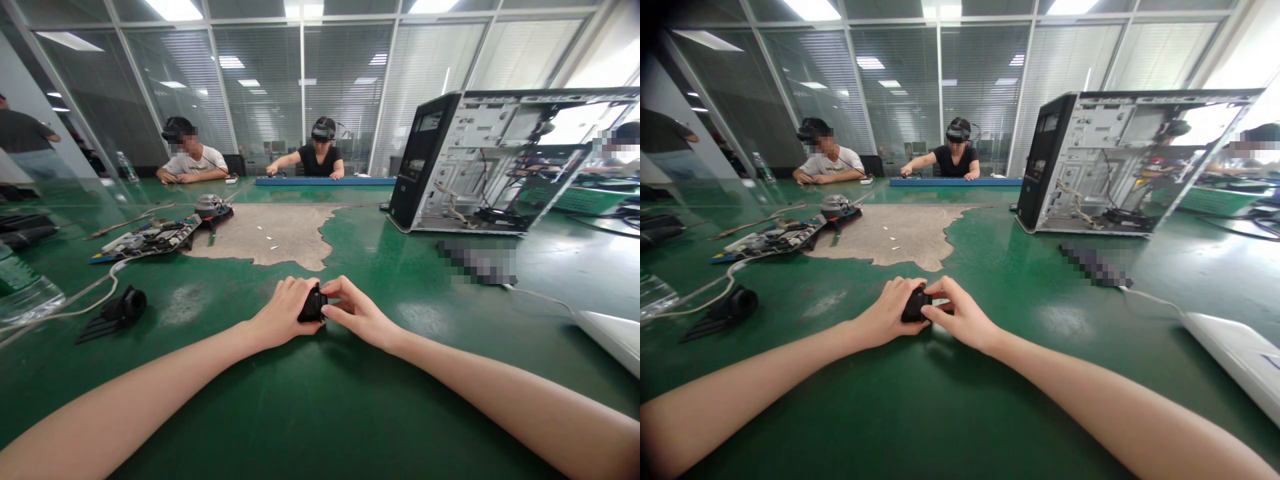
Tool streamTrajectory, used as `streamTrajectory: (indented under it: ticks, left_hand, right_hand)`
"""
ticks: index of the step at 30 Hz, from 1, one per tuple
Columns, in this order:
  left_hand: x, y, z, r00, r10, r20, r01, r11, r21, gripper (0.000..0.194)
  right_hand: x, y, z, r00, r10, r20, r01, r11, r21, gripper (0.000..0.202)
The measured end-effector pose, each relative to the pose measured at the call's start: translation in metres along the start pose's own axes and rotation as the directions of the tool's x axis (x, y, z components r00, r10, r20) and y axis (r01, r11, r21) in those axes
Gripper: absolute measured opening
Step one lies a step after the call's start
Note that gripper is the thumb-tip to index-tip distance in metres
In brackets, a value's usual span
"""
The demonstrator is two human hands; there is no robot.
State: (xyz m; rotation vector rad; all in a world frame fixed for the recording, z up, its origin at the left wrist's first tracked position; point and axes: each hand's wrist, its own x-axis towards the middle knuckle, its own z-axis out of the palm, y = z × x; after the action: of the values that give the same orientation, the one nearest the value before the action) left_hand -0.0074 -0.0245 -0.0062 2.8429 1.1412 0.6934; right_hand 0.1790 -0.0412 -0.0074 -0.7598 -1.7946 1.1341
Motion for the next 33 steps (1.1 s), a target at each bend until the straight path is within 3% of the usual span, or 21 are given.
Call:
streamTrajectory:
  ticks: [8, 13, 19, 25, 28, 33]
  left_hand:
    - [0.0002, -0.0008, 0.0009, 1.0, -0.006, -0.005, 0.006, 1.0, -0.014, 0.058]
    - [-0.0003, -0.0008, 0.0001, 1.0, -0.001, -0.003, 0.001, 1.0, -0.003, 0.058]
    - [-0.0008, -0.0014, 0.0007, 1.0, 0.004, -0.011, -0.004, 1.0, 0.001, 0.06]
    - [-0.0009, -0.0012, 0.0013, 1.0, 0.008, -0.019, -0.008, 1.0, -0.006, 0.059]
    - [-0.0011, -0.0009, 0.0006, 1.0, 0.004, -0.016, -0.004, 1.0, -0.007, 0.059]
    - [-0.001, -0.0005, -0.0001, 1.0, -0.003, -0.003, 0.003, 1.0, 0.005, 0.058]
  right_hand:
    - [0.0028, 0.0028, -0.0006, 0.996, 0.094, 0.005, -0.094, 0.995, -0.017, 0.026]
    - [0.0012, -0.0021, 0.0003, 0.997, 0.063, 0.049, -0.064, 0.998, 0.012, 0.026]
    - [0.0012, 0.0002, 0.0011, 0.999, 0.05, 0.0, -0.05, 0.999, 0.0, 0.017]
    - [0.0017, 0.0003, 0.0007, 0.997, 0.082, 0.005, -0.082, 0.995, -0.053, 0.024]
    - [0.0004, -0.0015, 0.0003, 0.999, 0.042, 0.032, -0.041, 0.998, -0.05, 0.024]
    - [0.0006, 0.001, 0.0001, 0.998, -0.05, -0.023, 0.047, 0.994, -0.093, 0.018]
